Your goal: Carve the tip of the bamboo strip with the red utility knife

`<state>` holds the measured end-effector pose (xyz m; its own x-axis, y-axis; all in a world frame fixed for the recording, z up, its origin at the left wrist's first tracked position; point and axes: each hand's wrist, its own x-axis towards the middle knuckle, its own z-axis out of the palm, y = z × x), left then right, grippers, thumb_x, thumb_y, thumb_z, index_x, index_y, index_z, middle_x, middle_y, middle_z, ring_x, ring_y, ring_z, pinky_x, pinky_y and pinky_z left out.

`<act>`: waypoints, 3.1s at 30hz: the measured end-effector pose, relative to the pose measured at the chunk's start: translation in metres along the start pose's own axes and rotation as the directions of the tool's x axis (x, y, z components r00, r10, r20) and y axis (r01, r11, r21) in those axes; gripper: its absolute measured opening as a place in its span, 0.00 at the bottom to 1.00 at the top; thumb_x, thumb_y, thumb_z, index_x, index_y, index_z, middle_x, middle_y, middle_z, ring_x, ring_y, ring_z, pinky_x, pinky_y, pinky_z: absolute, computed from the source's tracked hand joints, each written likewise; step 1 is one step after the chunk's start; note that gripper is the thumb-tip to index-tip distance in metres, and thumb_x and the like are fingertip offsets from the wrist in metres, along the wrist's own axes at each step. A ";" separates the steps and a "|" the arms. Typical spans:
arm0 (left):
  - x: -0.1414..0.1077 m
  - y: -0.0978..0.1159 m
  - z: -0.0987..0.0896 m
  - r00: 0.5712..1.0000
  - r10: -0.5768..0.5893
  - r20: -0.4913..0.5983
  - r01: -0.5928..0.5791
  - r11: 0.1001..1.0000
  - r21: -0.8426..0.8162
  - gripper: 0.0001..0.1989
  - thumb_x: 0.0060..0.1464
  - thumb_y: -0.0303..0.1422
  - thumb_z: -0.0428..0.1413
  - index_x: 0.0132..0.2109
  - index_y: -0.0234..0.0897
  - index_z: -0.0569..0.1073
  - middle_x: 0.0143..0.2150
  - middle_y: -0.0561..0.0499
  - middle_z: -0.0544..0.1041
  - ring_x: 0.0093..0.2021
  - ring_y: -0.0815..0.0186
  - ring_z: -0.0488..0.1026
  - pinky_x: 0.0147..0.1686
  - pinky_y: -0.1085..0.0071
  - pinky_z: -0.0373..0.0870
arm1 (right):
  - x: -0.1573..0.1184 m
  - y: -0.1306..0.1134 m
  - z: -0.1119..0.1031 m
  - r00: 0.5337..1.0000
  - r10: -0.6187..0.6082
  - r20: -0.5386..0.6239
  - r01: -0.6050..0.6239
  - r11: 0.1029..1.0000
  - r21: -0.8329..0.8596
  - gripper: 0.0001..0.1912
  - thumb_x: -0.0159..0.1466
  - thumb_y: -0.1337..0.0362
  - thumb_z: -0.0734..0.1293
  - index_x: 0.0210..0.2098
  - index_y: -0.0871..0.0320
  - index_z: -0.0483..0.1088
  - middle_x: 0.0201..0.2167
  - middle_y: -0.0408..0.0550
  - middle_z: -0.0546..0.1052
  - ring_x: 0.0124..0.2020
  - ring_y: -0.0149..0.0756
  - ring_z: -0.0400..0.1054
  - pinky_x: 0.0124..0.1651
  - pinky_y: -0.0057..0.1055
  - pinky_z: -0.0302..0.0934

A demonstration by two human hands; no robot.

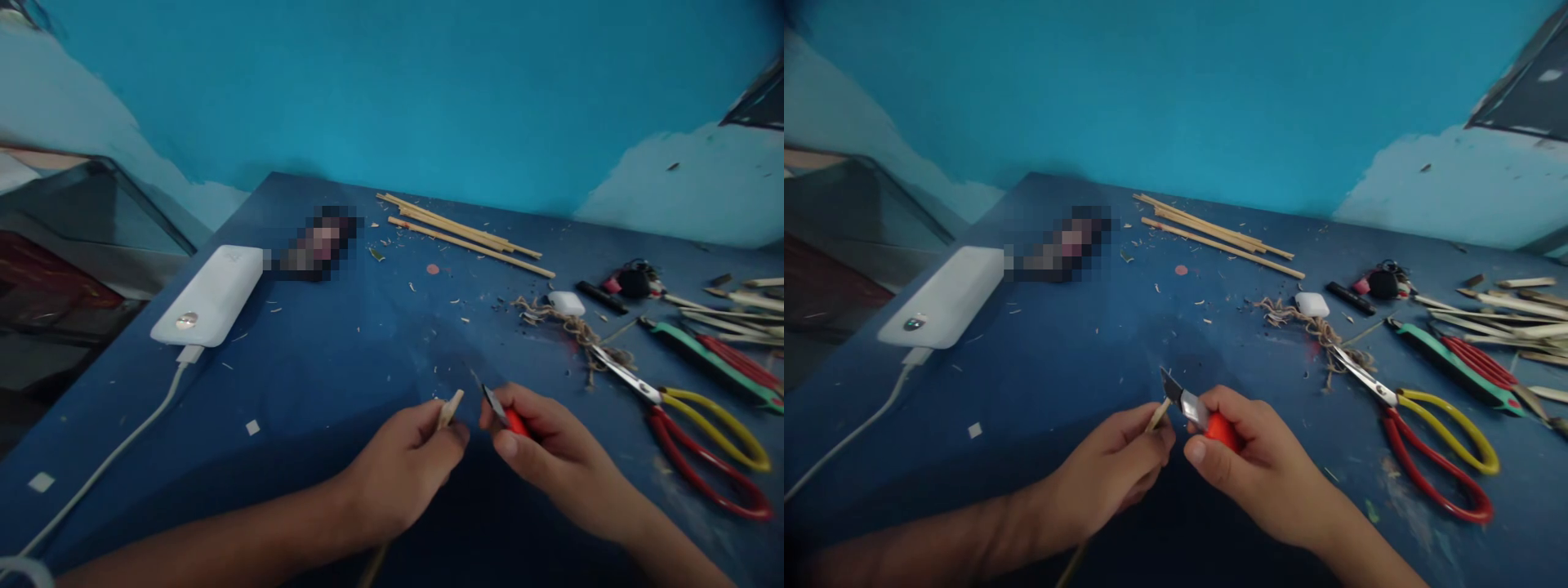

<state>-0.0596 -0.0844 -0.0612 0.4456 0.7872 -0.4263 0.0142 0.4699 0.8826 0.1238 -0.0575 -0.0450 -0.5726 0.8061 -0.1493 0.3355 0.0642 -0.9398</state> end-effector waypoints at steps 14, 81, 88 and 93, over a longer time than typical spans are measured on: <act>-0.003 0.007 -0.007 0.992 0.072 -0.107 -0.049 0.977 0.208 0.11 0.61 0.37 0.43 0.34 0.37 0.64 0.19 0.60 0.56 0.19 0.75 0.54 0.20 0.77 0.52 | 0.003 -0.008 -0.002 0.996 0.042 0.075 -0.017 0.952 -0.306 0.10 0.65 0.59 0.61 0.29 0.57 0.65 0.23 0.39 0.64 0.23 0.28 0.56 0.26 0.25 0.50; -0.002 0.019 -0.007 0.994 0.112 -0.002 -0.105 0.933 0.345 0.16 0.59 0.41 0.44 0.38 0.35 0.71 0.34 0.52 0.73 0.38 0.64 0.69 0.39 0.70 0.65 | 0.004 -0.005 -0.003 0.979 0.153 0.132 -0.109 0.950 -0.292 0.15 0.65 0.53 0.59 0.30 0.57 0.66 0.24 0.40 0.65 0.25 0.29 0.56 0.27 0.25 0.52; -0.004 0.025 -0.006 0.996 0.083 -0.029 -0.068 0.934 0.350 0.16 0.59 0.41 0.44 0.41 0.37 0.71 0.38 0.51 0.74 0.40 0.63 0.70 0.43 0.67 0.65 | 0.003 -0.004 -0.002 0.987 0.132 0.089 -0.094 0.935 -0.341 0.15 0.65 0.53 0.60 0.28 0.57 0.65 0.23 0.40 0.66 0.24 0.29 0.57 0.25 0.25 0.51; -0.004 0.025 -0.007 0.998 0.052 -0.044 -0.034 0.940 0.341 0.16 0.58 0.41 0.45 0.44 0.36 0.71 0.41 0.49 0.75 0.41 0.61 0.70 0.44 0.66 0.65 | 0.003 -0.004 -0.002 0.989 0.125 0.077 -0.089 0.928 -0.363 0.14 0.64 0.53 0.60 0.30 0.56 0.66 0.23 0.40 0.67 0.23 0.29 0.57 0.25 0.26 0.51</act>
<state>-0.0671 -0.0731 -0.0386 0.4062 0.8274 -0.3879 0.3031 0.2785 0.9113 0.1222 -0.0546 -0.0416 -0.5824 0.7599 -0.2888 0.6335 0.2017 -0.7470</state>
